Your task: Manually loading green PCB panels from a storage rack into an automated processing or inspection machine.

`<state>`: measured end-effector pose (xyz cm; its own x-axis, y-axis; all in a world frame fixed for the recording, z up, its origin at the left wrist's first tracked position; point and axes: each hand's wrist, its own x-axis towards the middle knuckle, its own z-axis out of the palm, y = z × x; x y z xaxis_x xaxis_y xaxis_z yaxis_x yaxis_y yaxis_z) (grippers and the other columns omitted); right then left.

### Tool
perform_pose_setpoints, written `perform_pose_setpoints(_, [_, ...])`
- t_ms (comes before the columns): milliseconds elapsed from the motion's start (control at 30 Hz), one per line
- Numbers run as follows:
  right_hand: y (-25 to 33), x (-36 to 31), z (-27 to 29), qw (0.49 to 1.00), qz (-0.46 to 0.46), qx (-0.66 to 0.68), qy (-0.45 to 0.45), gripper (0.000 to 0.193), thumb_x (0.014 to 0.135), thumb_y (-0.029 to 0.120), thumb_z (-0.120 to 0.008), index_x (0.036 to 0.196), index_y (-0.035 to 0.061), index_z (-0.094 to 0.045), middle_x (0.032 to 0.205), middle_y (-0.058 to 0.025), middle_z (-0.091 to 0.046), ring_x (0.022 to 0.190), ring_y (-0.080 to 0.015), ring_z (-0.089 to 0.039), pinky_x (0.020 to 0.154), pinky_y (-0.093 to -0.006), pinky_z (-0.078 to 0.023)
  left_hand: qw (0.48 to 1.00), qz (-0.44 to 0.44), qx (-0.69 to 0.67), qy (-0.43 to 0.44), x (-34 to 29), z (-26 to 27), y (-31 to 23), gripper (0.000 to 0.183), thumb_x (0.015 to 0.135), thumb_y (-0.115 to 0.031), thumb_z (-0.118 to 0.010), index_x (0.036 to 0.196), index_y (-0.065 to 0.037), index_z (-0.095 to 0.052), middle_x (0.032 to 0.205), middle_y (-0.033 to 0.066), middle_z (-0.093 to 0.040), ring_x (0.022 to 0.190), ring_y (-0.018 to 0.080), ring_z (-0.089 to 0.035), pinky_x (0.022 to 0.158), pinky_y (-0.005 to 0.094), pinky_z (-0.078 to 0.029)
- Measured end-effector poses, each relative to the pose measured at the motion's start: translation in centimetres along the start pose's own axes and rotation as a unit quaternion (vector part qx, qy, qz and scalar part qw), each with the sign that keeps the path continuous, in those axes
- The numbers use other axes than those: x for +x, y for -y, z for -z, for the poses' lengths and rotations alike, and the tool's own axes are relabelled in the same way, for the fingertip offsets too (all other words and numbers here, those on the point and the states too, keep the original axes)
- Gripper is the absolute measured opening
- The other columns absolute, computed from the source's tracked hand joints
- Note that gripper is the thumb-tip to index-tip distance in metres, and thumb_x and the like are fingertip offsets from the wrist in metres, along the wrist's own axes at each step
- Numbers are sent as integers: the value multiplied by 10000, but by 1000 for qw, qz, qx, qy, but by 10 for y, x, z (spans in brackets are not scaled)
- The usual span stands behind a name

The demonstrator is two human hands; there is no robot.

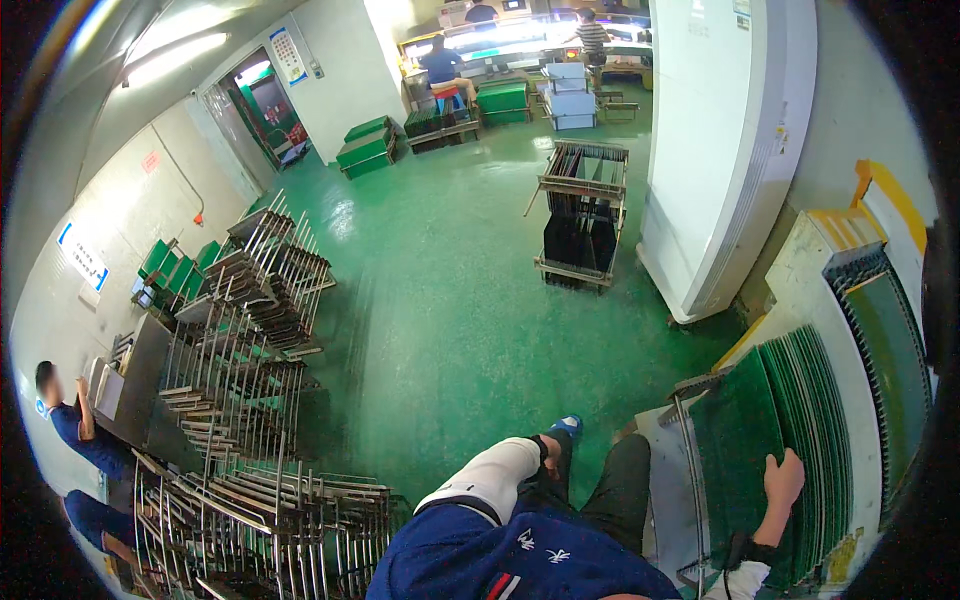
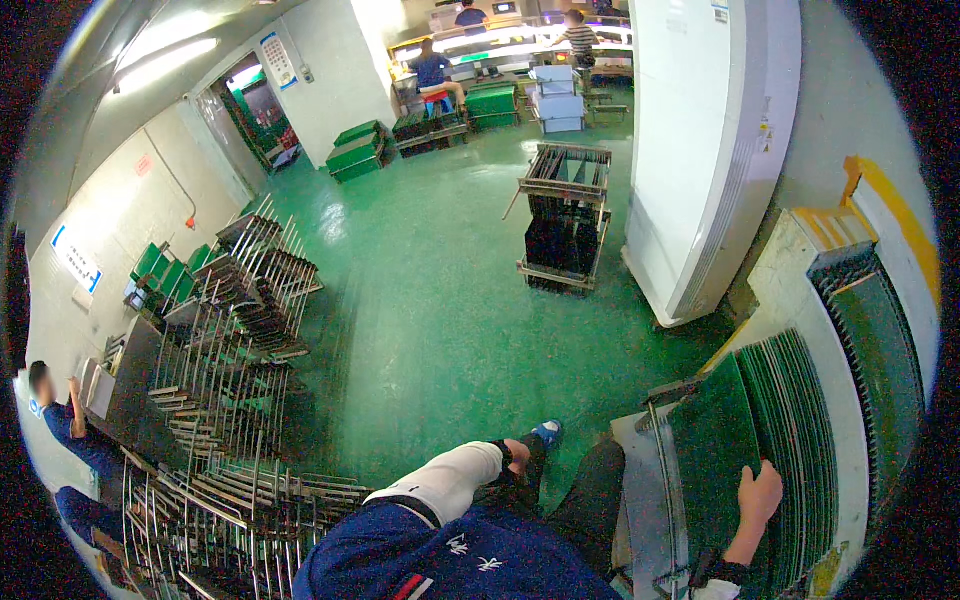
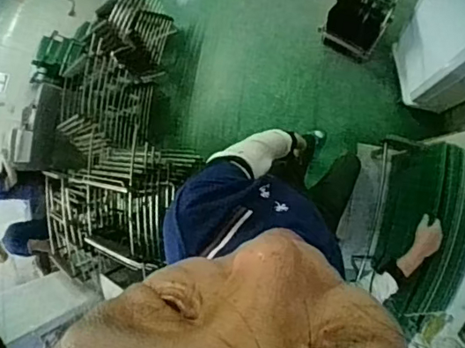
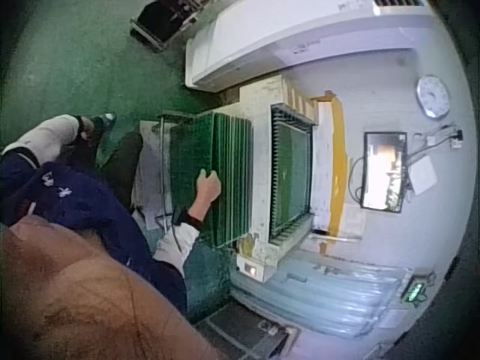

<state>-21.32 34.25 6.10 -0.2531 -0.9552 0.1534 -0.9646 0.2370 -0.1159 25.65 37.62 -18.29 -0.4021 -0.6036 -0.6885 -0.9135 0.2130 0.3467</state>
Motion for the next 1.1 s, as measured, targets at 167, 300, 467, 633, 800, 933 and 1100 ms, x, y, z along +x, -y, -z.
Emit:
perform_pose_setpoints(167, [2, -1, -4, 1000, 10, 3, -15, 414, 742, 267, -612, 1046, -3, -538, 969, -193, -575, 914, -336, -537, 794, -413, -422, 999, 19, 2, -36, -3, -5, 5, 195, 600, -216, -589, 682, -42, -618, 673, 122, -594, 625, 287, -582, 506, 405, -431])
perform_pose_setpoints(300, [1, -2, -1, 1000, -8, 3, -6, 421, 740, 266, -616, 1056, 0, -535, 979, -188, -575, 924, -334, -535, 800, -414, -419, 999, -26, -10, -41, 10, -18, 17, 183, 597, -225, -596, 668, -57, -613, 663, 115, -593, 618, 270, -585, 496, 399, -429])
perform_pose_setpoints(467, [23, -4, 20, 999, -26, 12, 43, 454, 746, 257, -602, 1094, -22, -520, 1049, -208, -553, 988, -338, -515, 847, -407, -401, 997, -57, -26, -33, 44, -51, 49, 222, 599, -262, -608, 662, -49, -611, 633, 112, -583, 588, 272, -565, 504, 404, -426])
perform_pose_setpoints(633, [27, -6, 29, 997, -50, 2, 67, 448, 742, 256, -608, 1087, -16, -525, 1030, -207, -558, 975, -337, -520, 837, -411, -406, 999, -14, -13, 26, 40, -37, 35, 313, 610, -347, -642, 674, -42, -611, 643, 115, -579, 600, 271, -548, 547, 407, -438])
perform_pose_setpoints(800, [17, -7, 16, 1000, -2, 0, -21, 385, 714, 244, -636, 992, -14, -565, 895, -205, -591, 846, -356, -561, 730, -424, -445, 999, -36, -9, -10, 29, -33, 35, 514, 581, -543, -655, 683, -41, -609, 692, 127, -598, 681, 321, -580, 581, 406, -455])
perform_pose_setpoints(933, [17, -6, 12, 1000, -8, -1, -24, 401, 714, 251, -639, 1003, -17, -562, 898, -203, -593, 852, -346, -565, 736, -417, -447, 1000, 4, 3, -6, 12, -20, 19, 549, 583, -572, -646, 696, -36, -608, 721, 145, -608, 730, 356, -588, 591, 420, -459])
perform_pose_setpoints(1100, [9, -6, 5, 999, -1, -13, -33, 408, 715, 258, -641, 1012, -11, -562, 894, -201, -595, 851, -334, -571, 733, -407, -451, 999, 23, 23, 42, -1, 3, -2, 586, 608, -555, -649, 867, -30, -624, 910, 146, -609, 862, 314, -582, 718, 401, -459])
